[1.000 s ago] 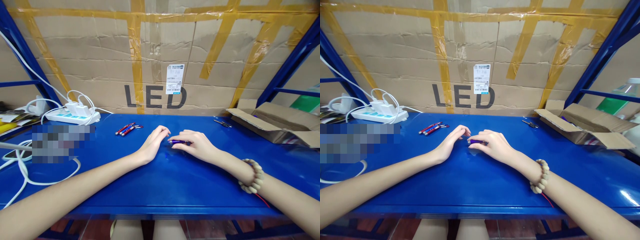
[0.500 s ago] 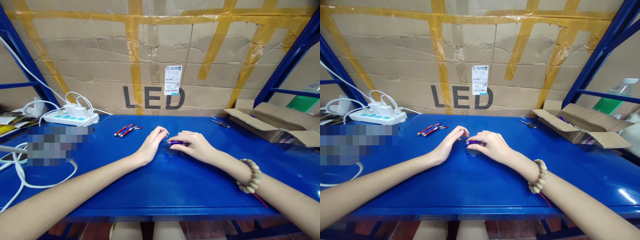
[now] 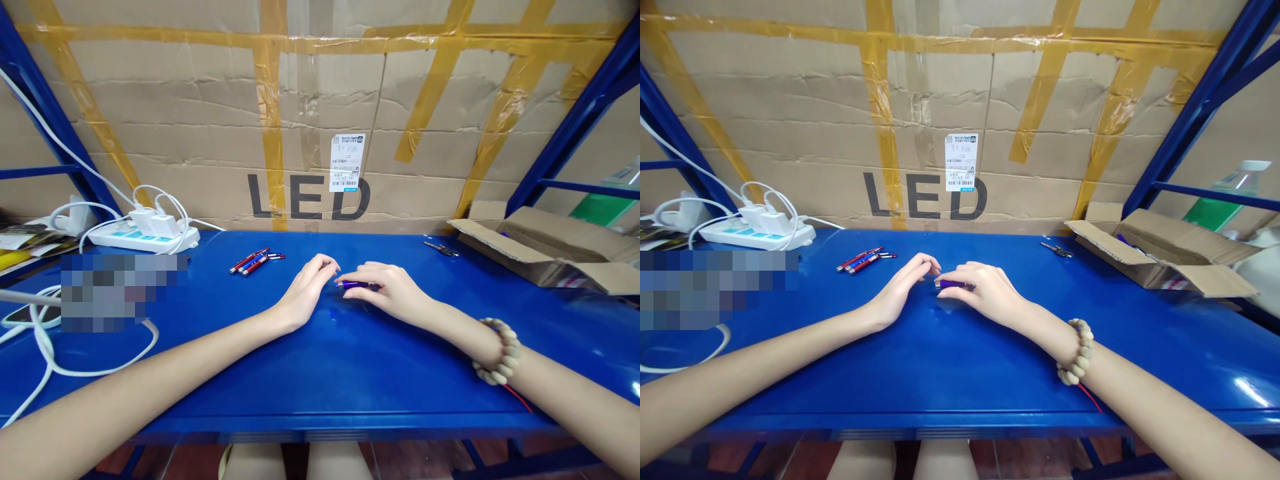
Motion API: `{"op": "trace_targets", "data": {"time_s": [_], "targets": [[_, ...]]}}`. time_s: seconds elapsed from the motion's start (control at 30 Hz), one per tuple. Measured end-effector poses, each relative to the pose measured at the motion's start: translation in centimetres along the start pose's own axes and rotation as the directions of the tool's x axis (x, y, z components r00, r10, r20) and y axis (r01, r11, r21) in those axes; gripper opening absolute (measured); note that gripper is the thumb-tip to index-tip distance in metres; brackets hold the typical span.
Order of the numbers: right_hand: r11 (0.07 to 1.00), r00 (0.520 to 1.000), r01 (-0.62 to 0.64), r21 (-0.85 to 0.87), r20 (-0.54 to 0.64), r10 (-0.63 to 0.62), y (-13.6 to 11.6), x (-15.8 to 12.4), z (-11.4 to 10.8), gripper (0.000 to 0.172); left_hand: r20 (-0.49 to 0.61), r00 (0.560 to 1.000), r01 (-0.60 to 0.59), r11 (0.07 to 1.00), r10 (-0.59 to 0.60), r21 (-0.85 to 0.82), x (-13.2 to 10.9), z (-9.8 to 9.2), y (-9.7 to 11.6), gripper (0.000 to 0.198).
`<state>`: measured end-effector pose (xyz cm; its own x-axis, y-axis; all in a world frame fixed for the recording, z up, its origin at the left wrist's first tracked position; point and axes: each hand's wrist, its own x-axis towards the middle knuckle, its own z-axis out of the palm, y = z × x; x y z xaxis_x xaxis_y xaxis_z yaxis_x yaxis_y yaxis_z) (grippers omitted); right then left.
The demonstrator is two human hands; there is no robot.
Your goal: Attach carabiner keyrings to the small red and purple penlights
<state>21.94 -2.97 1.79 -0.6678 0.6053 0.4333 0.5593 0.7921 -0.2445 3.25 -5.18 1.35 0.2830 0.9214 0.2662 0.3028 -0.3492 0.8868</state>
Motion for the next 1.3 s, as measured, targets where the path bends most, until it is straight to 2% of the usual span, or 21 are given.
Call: {"op": "trace_targets", "data": {"time_s": [0.57,1.07,1.3], "targets": [[0.999,1.000,-0.031,-0.010,0.000,0.031,0.08,-0.02,0.23,0.028,0.011,1.000,-0.008,1.000,0.008,0.021,-0.08,-0.02,0.14,0.025],[1.000,0.999,-0.016,0.000,0.047,0.016,0.34,-0.13,0.18,0.034,0.009,1.000,0.012,1.000,-0.012,0.007,0.12,0.02,-0.19,0.026],[1.000,1.000,-0.005,0.014,0.025,0.005,0.31,-0.16,0.19,0.034,0.009,1.000,0.006,1.000,-0.006,0.027,0.12,0.02,-0.10,0.026]]}}
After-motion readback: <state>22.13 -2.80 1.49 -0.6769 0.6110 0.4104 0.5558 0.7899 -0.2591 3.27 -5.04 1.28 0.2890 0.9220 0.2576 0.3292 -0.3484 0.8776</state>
